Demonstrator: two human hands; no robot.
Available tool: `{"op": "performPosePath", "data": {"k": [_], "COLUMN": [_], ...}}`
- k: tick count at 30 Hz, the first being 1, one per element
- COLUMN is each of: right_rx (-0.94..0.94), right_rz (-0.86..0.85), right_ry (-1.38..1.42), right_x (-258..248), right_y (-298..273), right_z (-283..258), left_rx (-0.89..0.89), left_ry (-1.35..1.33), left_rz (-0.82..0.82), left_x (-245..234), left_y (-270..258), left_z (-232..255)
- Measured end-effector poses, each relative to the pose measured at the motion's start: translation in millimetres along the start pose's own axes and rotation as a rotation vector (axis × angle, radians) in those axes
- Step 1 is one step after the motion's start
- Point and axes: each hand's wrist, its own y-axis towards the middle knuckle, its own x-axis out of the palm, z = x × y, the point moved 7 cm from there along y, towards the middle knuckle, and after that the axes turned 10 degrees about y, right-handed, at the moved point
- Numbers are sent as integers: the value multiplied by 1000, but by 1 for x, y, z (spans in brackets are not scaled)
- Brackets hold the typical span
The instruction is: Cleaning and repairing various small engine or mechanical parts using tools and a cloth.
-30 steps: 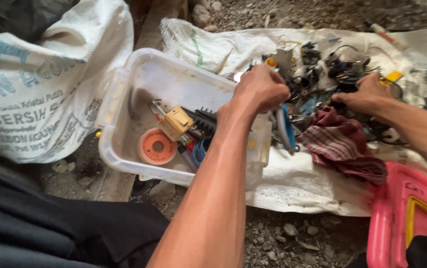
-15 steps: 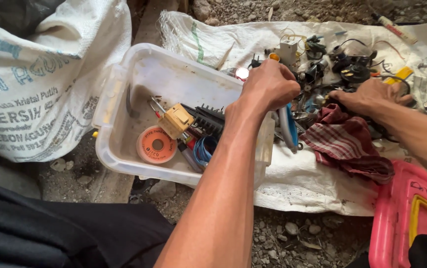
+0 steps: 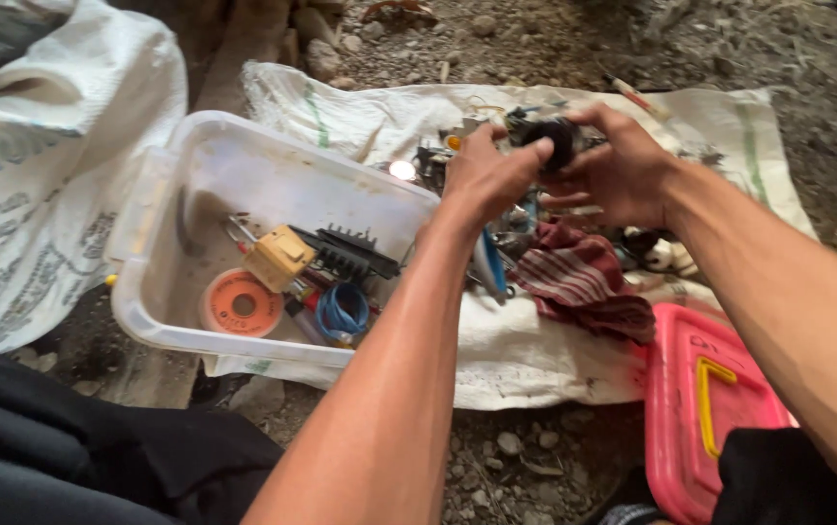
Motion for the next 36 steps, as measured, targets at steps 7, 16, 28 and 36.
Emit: {"op": "performPosePath", "data": {"k": [7,16,28,36], "right_rx": [109,-305,-375,-518], "right_rz": [-373,-102,737,-466], "right_ry": [201,-589,-692,362], "right_x": [25,-32,-92,51], "right_y": [-14,20,-5,-125], "right_z": [12,127,3,-73], "left_rx": [139,-69,-167,-1], "left_ry": [-315,-732,-927,-976], "left_rz": [-26,-169,-299,-233], "left_x": [0,-7,-12,-15], "left_y": [-1,-15,-25,-16], "left_z": [15,-10,-8,48]}}
